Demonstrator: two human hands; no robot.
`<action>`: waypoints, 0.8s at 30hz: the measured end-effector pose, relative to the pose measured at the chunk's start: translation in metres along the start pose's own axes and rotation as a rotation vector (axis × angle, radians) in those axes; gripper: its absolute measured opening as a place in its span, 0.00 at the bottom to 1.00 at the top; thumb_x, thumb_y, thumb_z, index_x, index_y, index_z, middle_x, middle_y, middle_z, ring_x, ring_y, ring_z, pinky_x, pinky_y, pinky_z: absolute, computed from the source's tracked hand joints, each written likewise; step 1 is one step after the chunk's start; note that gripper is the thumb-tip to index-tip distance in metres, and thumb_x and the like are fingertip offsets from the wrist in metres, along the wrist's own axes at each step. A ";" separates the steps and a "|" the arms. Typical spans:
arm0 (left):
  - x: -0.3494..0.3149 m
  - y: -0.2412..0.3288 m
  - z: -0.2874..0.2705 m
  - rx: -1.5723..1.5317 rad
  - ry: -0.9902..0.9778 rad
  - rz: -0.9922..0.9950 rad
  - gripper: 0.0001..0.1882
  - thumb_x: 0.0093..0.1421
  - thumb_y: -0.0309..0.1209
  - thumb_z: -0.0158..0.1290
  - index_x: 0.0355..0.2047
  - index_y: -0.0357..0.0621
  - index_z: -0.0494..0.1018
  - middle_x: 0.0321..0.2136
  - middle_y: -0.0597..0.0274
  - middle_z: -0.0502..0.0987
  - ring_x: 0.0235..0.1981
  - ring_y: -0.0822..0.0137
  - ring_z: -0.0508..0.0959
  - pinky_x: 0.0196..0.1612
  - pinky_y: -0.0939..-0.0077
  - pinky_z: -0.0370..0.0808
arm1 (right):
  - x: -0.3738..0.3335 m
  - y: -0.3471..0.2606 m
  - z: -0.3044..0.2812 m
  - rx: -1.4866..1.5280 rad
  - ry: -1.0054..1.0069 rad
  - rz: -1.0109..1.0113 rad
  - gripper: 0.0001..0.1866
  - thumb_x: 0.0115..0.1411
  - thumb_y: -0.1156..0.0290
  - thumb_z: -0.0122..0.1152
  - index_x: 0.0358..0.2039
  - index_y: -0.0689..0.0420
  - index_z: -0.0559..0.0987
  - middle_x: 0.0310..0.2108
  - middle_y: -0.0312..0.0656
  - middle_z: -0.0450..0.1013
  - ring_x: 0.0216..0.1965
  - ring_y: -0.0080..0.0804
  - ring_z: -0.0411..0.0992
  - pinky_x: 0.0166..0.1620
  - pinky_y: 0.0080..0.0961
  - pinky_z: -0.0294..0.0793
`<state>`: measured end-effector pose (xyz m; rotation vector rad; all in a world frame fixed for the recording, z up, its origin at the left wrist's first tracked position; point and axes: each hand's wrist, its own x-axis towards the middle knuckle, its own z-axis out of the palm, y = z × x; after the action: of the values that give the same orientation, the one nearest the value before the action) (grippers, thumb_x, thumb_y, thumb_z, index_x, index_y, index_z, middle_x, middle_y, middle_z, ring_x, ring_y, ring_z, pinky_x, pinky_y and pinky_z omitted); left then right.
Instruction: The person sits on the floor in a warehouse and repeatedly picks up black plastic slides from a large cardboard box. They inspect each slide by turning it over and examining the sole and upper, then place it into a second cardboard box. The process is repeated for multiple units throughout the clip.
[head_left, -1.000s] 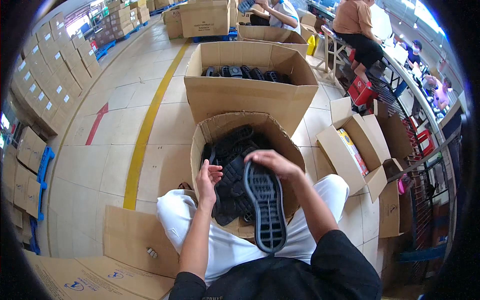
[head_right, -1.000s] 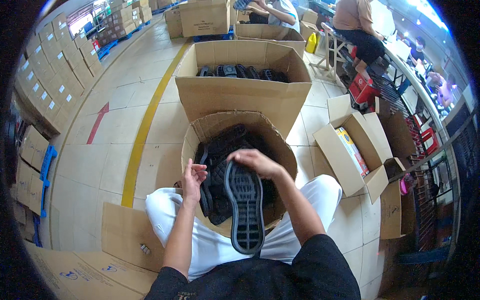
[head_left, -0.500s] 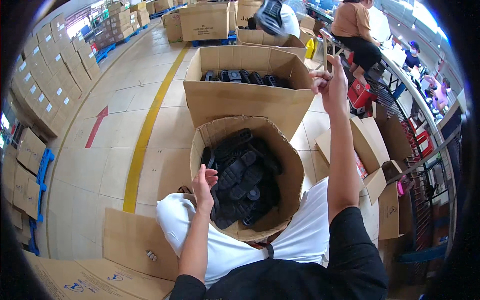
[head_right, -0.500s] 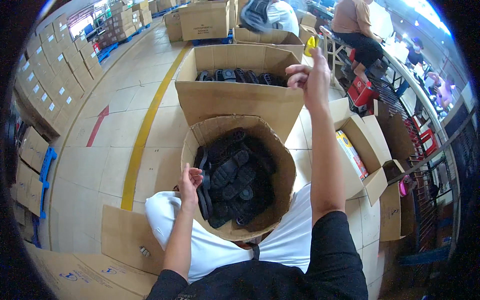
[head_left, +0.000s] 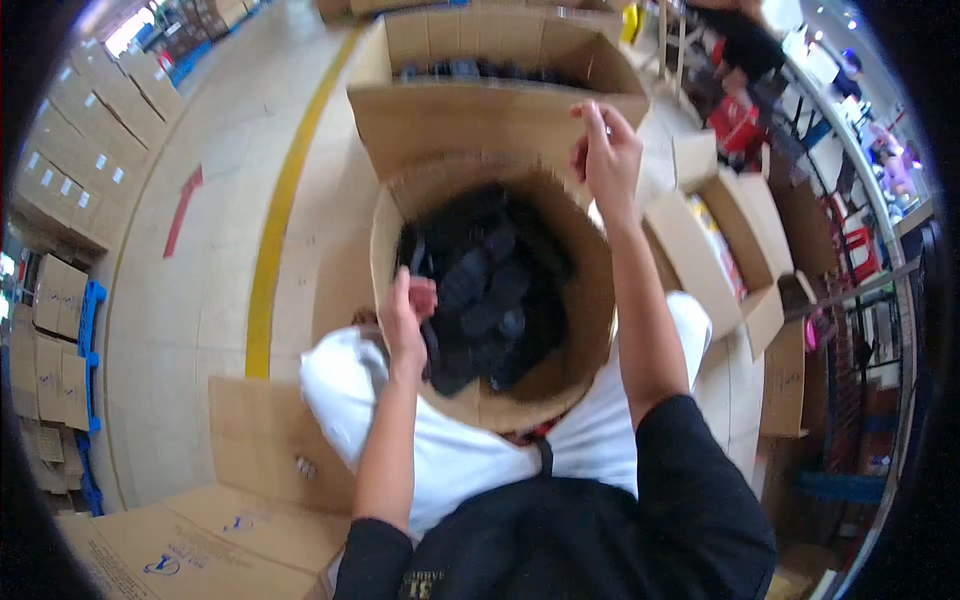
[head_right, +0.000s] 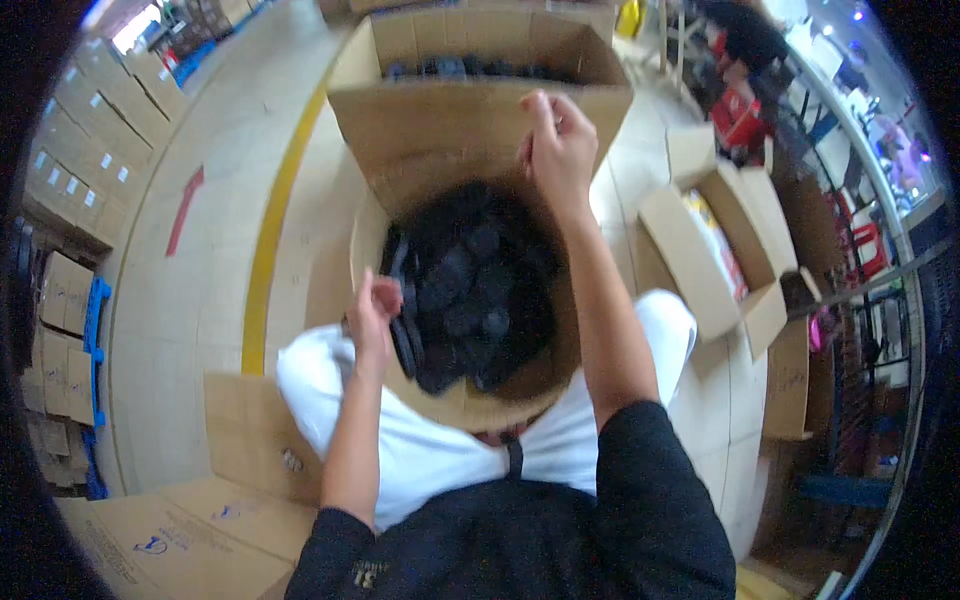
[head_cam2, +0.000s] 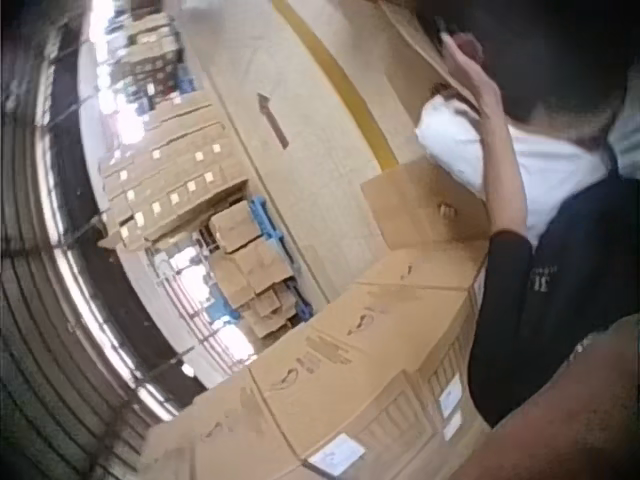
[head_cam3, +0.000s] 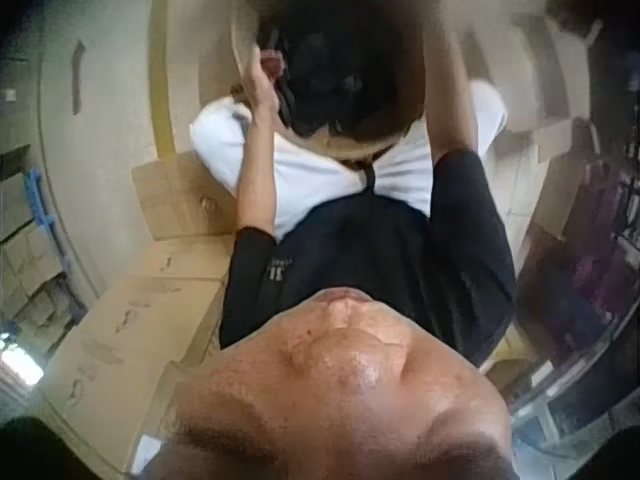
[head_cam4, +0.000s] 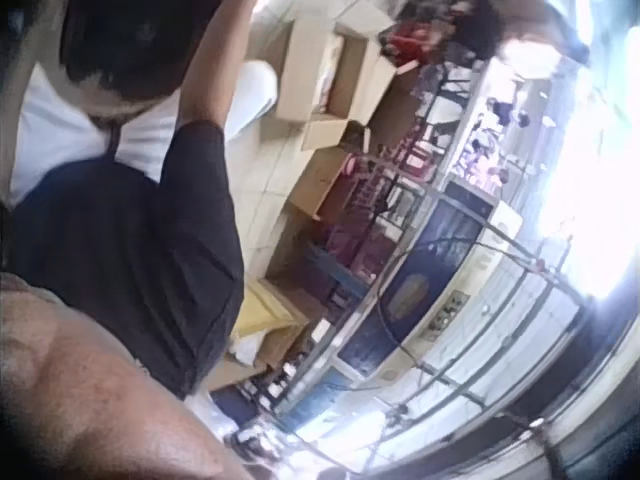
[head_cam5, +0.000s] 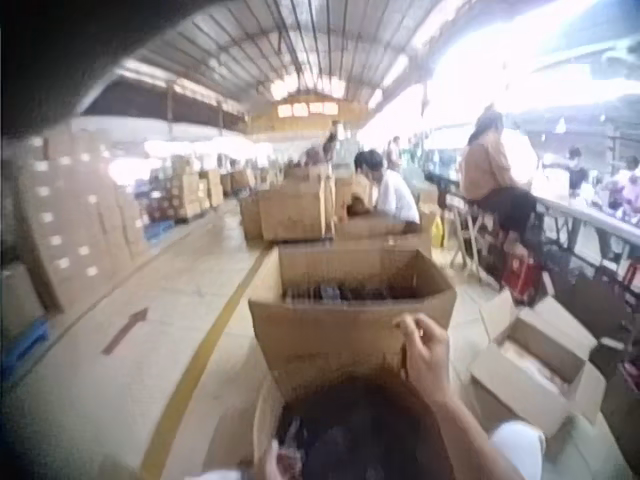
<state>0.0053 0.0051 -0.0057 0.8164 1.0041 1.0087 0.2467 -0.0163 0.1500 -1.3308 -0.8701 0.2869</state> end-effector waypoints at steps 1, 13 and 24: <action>0.000 -0.002 -0.001 -0.010 -0.050 0.003 0.20 0.57 0.46 0.42 0.22 0.43 0.72 0.19 0.66 0.73 0.19 0.76 0.70 0.24 0.85 0.65 | 0.005 0.031 -0.007 -0.014 0.027 0.054 0.13 0.59 0.63 0.46 0.28 0.60 0.73 0.09 0.34 0.63 0.07 0.16 0.59 0.10 0.13 0.54; -0.004 0.005 0.003 -0.004 -0.010 -0.031 0.18 0.58 0.43 0.42 0.22 0.44 0.72 0.22 0.63 0.75 0.21 0.76 0.72 0.27 0.84 0.67 | -0.147 0.296 -0.062 -0.640 0.173 0.999 0.24 0.49 0.58 0.57 0.44 0.56 0.63 0.35 0.48 0.66 0.35 0.46 0.68 0.34 0.40 0.71; -0.002 0.001 0.005 0.082 -0.010 -0.020 0.19 0.57 0.46 0.42 0.20 0.45 0.71 0.19 0.67 0.74 0.19 0.78 0.71 0.23 0.87 0.66 | -0.089 0.300 -0.067 -1.377 -0.555 0.472 0.19 0.44 0.67 0.58 0.38 0.57 0.68 0.36 0.52 0.69 0.37 0.45 0.71 0.40 0.38 0.70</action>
<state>0.0091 0.0027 -0.0025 0.8765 1.0489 0.9504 0.3199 -0.0445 -0.1599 -2.8439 -1.2675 0.4583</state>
